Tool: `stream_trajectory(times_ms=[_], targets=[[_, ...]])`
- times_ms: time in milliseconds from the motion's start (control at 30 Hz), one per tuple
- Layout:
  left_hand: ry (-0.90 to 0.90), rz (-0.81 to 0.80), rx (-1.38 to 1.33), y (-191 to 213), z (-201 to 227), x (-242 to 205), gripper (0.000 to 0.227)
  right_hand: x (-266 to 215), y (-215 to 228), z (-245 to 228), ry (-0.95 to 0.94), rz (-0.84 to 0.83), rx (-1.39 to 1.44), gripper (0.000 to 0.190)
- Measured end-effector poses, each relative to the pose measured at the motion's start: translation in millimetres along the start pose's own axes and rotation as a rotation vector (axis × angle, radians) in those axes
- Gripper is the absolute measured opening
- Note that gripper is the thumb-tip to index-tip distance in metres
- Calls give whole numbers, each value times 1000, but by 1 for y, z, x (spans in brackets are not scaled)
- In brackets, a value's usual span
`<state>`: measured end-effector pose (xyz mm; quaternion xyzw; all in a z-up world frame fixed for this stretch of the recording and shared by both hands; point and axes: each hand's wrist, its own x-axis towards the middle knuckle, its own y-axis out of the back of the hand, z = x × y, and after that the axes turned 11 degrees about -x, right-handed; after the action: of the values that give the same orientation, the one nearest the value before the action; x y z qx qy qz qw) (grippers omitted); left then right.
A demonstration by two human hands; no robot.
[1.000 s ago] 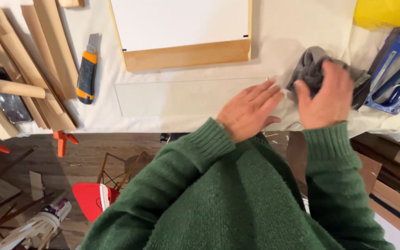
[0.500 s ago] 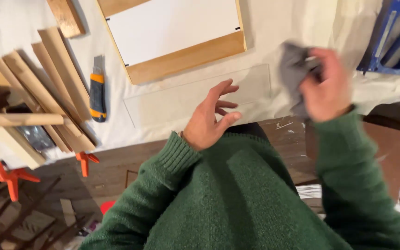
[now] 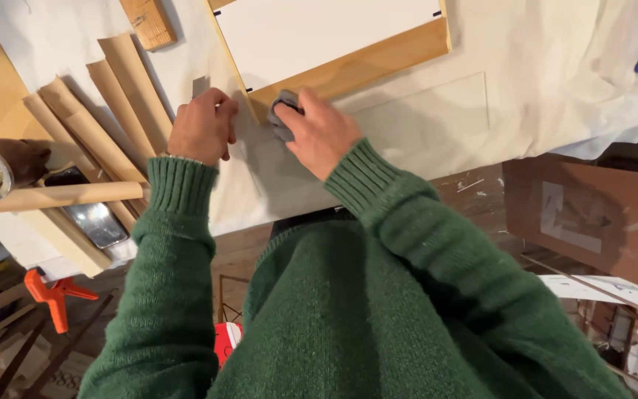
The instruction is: Assembling a picture frame by cleaning the glass, applying glue to cardboard borders, and attaching them to the frame backing.
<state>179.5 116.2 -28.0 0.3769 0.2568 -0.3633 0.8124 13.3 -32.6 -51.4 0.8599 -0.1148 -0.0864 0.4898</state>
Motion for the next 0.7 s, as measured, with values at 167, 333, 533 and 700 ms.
stream_trajectory(times_ms=[167, 333, 533, 700], targets=[[-123, 45, 135, -8, -8, 13, 27, -12, -4, 46, -70, -53, -39, 40], [-82, 73, 103, -8, -1, 15, 26, -74, 78, 222, -245, 60, -264, 34], [-19, 125, -68, 4, 5, 16, 34, -154, 139, 371, -272, 221, -505, 38], [-40, 96, -87, 7, 10, 23, 44, -87, 163, 234, -140, 230, -545, 44]])
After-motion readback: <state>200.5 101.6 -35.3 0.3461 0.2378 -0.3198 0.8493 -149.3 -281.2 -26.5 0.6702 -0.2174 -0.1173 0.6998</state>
